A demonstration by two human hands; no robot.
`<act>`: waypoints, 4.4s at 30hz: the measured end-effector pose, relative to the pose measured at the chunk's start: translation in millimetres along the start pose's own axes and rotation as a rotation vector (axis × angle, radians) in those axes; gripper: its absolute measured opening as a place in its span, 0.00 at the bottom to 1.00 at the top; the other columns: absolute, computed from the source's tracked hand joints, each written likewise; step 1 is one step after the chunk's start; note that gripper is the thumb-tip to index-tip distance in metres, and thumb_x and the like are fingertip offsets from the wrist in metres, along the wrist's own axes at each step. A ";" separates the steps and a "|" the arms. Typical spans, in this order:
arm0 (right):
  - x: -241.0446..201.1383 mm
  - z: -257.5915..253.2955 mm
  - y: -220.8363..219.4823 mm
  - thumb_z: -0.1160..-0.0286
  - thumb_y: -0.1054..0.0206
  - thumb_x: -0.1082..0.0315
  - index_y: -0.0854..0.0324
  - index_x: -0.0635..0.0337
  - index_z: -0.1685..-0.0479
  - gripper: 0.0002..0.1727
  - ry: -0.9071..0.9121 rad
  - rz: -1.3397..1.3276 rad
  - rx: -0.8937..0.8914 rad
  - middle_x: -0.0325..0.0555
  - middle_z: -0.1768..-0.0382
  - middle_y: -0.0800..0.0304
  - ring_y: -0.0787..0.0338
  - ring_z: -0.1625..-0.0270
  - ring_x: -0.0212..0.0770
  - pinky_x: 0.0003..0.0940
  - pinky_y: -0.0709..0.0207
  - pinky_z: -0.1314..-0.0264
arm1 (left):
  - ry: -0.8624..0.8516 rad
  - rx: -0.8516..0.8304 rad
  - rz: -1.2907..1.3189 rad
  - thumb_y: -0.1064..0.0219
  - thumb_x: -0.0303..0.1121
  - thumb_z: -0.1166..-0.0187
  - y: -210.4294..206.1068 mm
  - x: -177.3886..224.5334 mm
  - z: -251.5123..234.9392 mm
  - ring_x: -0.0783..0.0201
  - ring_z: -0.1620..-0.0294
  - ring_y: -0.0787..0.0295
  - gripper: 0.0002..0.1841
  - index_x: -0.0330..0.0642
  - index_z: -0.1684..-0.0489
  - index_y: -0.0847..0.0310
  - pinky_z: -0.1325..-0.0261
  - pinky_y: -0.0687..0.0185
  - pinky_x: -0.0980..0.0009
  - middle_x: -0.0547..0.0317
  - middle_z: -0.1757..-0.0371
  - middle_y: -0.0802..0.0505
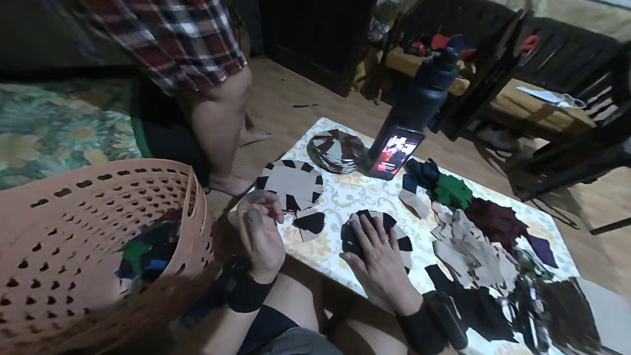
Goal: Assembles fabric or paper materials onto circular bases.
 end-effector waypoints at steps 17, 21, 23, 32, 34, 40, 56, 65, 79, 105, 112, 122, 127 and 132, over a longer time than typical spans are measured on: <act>-98.4 -23.0 6.7 0.22 0.36 0.75 0.10 0.61 0.48 0.11 0.184 -0.402 0.267 0.52 0.47 0.07 0.07 0.43 0.51 0.44 0.12 0.42 | -0.088 -0.513 -1.027 0.40 0.39 0.15 0.2 5.7 6.5 0.52 0.43 0.14 0.16 0.48 0.42 0.08 0.39 0.18 0.55 0.50 0.46 0.09; -108.1 -22.8 -8.7 0.25 0.35 0.76 0.10 0.61 0.51 0.10 0.172 -0.274 0.257 0.52 0.48 0.06 0.08 0.39 0.54 0.44 0.13 0.40 | -0.142 -0.780 -1.142 0.42 0.21 0.23 1.3 -0.8 10.6 0.43 0.41 0.14 0.26 0.66 0.41 0.07 0.45 0.21 0.42 0.49 0.42 0.09; -107.3 -13.5 -10.2 0.23 0.34 0.73 0.10 0.60 0.50 0.10 0.178 -0.240 0.296 0.51 0.49 0.06 0.08 0.39 0.52 0.42 0.14 0.38 | -0.157 -0.842 -1.193 0.41 0.16 0.27 2.4 -1.9 15.0 0.40 0.38 0.15 0.29 0.66 0.41 0.07 0.45 0.21 0.39 0.48 0.41 0.09; -99.3 12.4 -5.4 0.23 0.36 0.76 0.11 0.61 0.45 0.13 0.171 -0.256 0.315 0.52 0.42 0.07 0.10 0.33 0.54 0.46 0.17 0.30 | -0.194 -0.845 -1.169 0.42 0.15 0.31 -7.6 -6.0 28.4 0.33 0.37 0.15 0.28 0.58 0.41 0.07 0.46 0.23 0.35 0.44 0.40 0.08; -99.1 16.2 -5.7 0.25 0.35 0.77 0.10 0.61 0.48 0.12 0.186 -0.252 0.331 0.53 0.41 0.07 0.11 0.33 0.56 0.48 0.18 0.30 | -0.197 -0.857 -1.168 0.42 0.13 0.33 -10.1 -7.0 28.7 0.30 0.38 0.16 0.29 0.56 0.41 0.07 0.47 0.23 0.32 0.42 0.40 0.09; -98.4 24.1 -13.8 0.25 0.36 0.79 0.10 0.62 0.47 0.13 0.221 -0.307 0.328 0.57 0.36 0.10 0.15 0.27 0.59 0.50 0.24 0.22 | -0.150 -0.909 -1.161 0.44 0.12 0.28 -11.1 -2.7 31.6 0.23 0.36 0.20 0.25 0.45 0.40 0.08 0.46 0.28 0.28 0.32 0.39 0.12; 50.7 76.8 86.6 0.26 0.34 0.76 0.12 0.65 0.43 0.14 -0.347 -0.079 0.422 0.60 0.47 0.09 0.07 0.46 0.57 0.50 0.12 0.45 | -0.038 -0.628 -0.794 0.25 0.37 0.26 -19.8 8.5 35.7 0.53 0.49 0.15 0.21 0.23 0.49 0.15 0.48 0.15 0.67 0.28 0.43 0.15; 114.2 83.8 75.9 0.20 0.37 0.71 0.11 0.65 0.48 0.12 -0.580 0.001 0.213 0.63 0.44 0.09 0.10 0.41 0.64 0.58 0.17 0.39 | -0.013 -0.740 -0.464 0.31 0.34 0.19 -47.9 14.4 52.6 0.83 0.47 0.17 0.13 0.29 0.67 0.15 0.47 0.20 0.89 0.52 0.53 0.12; 17.3 93.6 88.3 0.18 0.41 0.73 0.15 0.60 0.55 0.08 -0.400 -1.689 0.860 0.42 0.54 0.07 0.09 0.50 0.31 0.30 0.15 0.40 | 0.772 -0.928 0.057 0.46 0.38 0.09 -124.6 23.8 126.5 0.78 0.65 0.16 0.18 0.38 0.34 0.18 0.66 0.21 0.81 0.65 0.51 0.07; -25.3 107.8 49.8 0.23 0.33 0.75 0.17 0.60 0.56 0.03 -0.403 -1.483 0.700 0.38 0.67 0.08 0.08 0.68 0.31 0.30 0.09 0.61 | 0.841 -0.662 0.107 0.47 0.47 0.10 -102.6 24.2 109.4 0.78 0.60 0.12 0.20 0.42 0.40 0.18 0.59 0.16 0.80 0.70 0.55 0.08; -36.7 109.2 41.4 0.23 0.31 0.72 0.15 0.57 0.54 0.04 -0.353 -1.502 0.696 0.36 0.63 0.08 0.09 0.63 0.27 0.24 0.13 0.55 | 0.786 -0.500 0.205 0.38 0.27 0.15 -109.4 27.2 128.2 0.78 0.65 0.13 0.08 0.39 0.47 0.16 0.63 0.17 0.81 0.66 0.58 0.06; -44.2 101.0 38.3 0.26 0.26 0.69 0.13 0.55 0.60 0.02 -0.303 -1.496 0.740 0.38 0.50 0.07 0.09 0.51 0.26 0.21 0.14 0.48 | 0.741 -0.534 0.042 0.36 0.26 0.18 -101.8 23.9 117.1 0.75 0.56 0.07 0.07 0.37 0.52 0.12 0.46 0.10 0.74 0.66 0.59 0.04; -38.6 96.9 35.2 0.24 0.29 0.69 0.15 0.57 0.59 0.02 -0.325 -1.519 0.686 0.39 0.54 0.08 0.12 0.61 0.25 0.20 0.16 0.56 | 0.662 -0.653 -0.054 0.42 0.32 0.12 -92.1 20.0 104.1 0.83 0.61 0.12 0.12 0.41 0.55 0.11 0.56 0.15 0.82 0.72 0.63 0.06; -41.5 94.0 31.6 0.22 0.32 0.70 0.15 0.57 0.58 0.02 -0.357 -1.513 0.651 0.38 0.53 0.08 0.12 0.57 0.24 0.20 0.16 0.53 | 0.649 -0.638 0.036 0.39 0.27 0.15 -93.7 19.8 106.6 0.79 0.54 0.09 0.09 0.36 0.48 0.12 0.47 0.12 0.78 0.69 0.55 0.05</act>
Point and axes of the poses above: each hand's wrist, its own z-axis away from the middle knuckle, its own y-axis out of the back of the hand, x = y × z, the point moved 4 cm from there along -z, towards the middle knuckle
